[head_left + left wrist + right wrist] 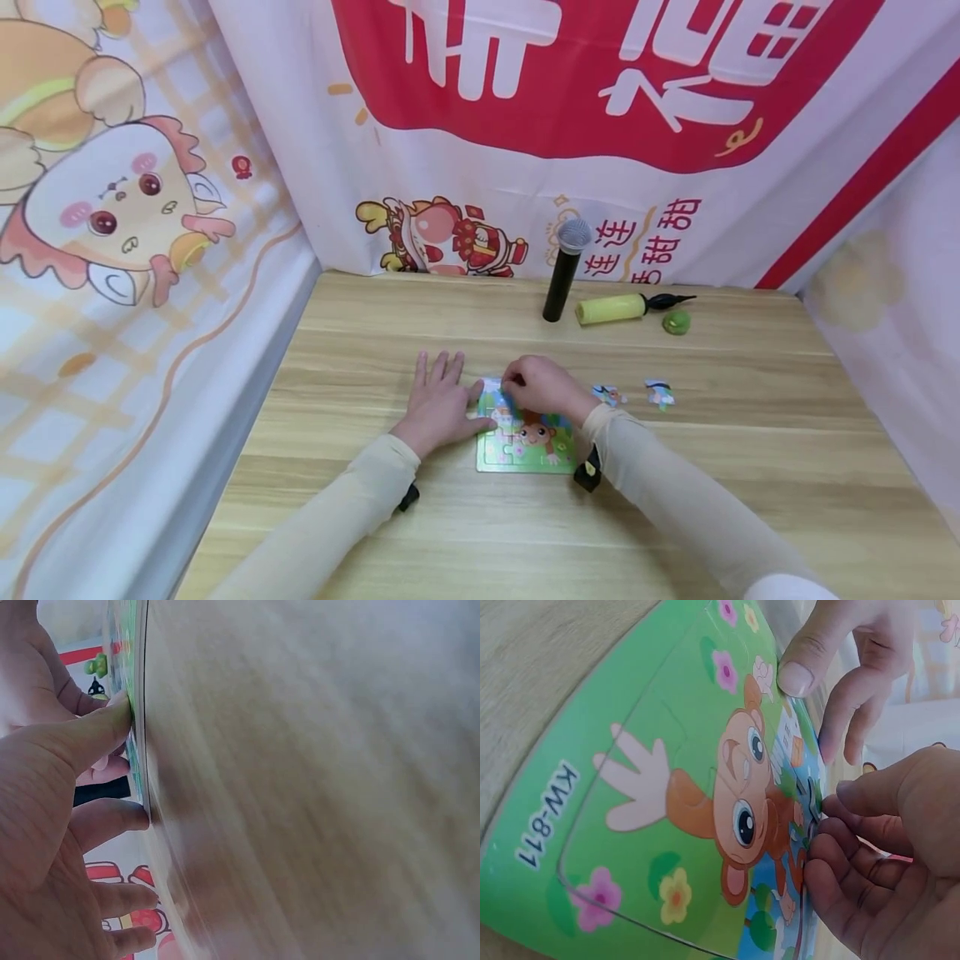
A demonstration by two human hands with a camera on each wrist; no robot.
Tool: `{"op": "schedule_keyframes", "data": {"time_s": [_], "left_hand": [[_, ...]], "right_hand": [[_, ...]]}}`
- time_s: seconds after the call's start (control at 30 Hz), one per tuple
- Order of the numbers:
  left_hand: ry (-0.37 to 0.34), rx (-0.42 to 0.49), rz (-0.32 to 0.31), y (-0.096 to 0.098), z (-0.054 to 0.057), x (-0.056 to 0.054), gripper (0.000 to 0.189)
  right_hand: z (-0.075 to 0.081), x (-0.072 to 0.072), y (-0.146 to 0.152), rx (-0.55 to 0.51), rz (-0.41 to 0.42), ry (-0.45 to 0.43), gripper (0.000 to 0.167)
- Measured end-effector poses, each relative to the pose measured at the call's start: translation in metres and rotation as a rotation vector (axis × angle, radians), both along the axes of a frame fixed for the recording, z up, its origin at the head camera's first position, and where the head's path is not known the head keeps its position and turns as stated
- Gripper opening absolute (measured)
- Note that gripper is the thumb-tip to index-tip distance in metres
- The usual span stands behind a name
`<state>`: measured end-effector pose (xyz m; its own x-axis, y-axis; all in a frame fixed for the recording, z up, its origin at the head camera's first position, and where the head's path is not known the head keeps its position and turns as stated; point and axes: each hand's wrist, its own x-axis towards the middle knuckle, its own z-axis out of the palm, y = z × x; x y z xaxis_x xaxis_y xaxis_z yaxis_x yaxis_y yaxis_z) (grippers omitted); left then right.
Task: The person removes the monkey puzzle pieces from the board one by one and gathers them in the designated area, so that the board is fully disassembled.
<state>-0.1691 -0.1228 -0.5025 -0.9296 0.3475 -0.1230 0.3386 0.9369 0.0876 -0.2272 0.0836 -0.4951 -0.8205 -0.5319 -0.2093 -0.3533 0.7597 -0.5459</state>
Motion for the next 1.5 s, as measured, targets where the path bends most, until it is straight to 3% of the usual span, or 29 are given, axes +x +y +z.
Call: {"op": "schedule_keyframes", "data": {"time_s": [0.57,0.7,0.83,1.03,1.27,1.5], "left_hand": [[0.013,-0.004,-0.005,0.0,-0.002,0.0,0.077],[0.015,-0.007,-0.007,0.002,-0.004,-0.001,0.077],[0.017,-0.012,-0.006,0.002,-0.003,-0.001,0.078],[0.026,-0.007,-0.009,-0.001,0.001,-0.003,0.078],[0.027,-0.031,0.007,-0.012,0.002,-0.007,0.076],[0.004,0.002,0.026,-0.029,0.002,-0.011,0.077]], "right_hand": [[-0.006,-0.004,0.01,-0.159,-0.078,-0.118,0.003],[-0.011,-0.006,0.015,-0.291,-0.131,-0.212,0.004],[-0.013,-0.008,0.026,-0.474,-0.205,-0.369,0.013],[-0.007,-0.01,0.06,-0.67,-0.326,-0.523,0.029],[-0.005,-0.008,0.108,-0.645,-0.445,-0.497,0.026],[-0.013,-0.002,0.126,-0.571,-0.449,-0.478,0.026]]}}
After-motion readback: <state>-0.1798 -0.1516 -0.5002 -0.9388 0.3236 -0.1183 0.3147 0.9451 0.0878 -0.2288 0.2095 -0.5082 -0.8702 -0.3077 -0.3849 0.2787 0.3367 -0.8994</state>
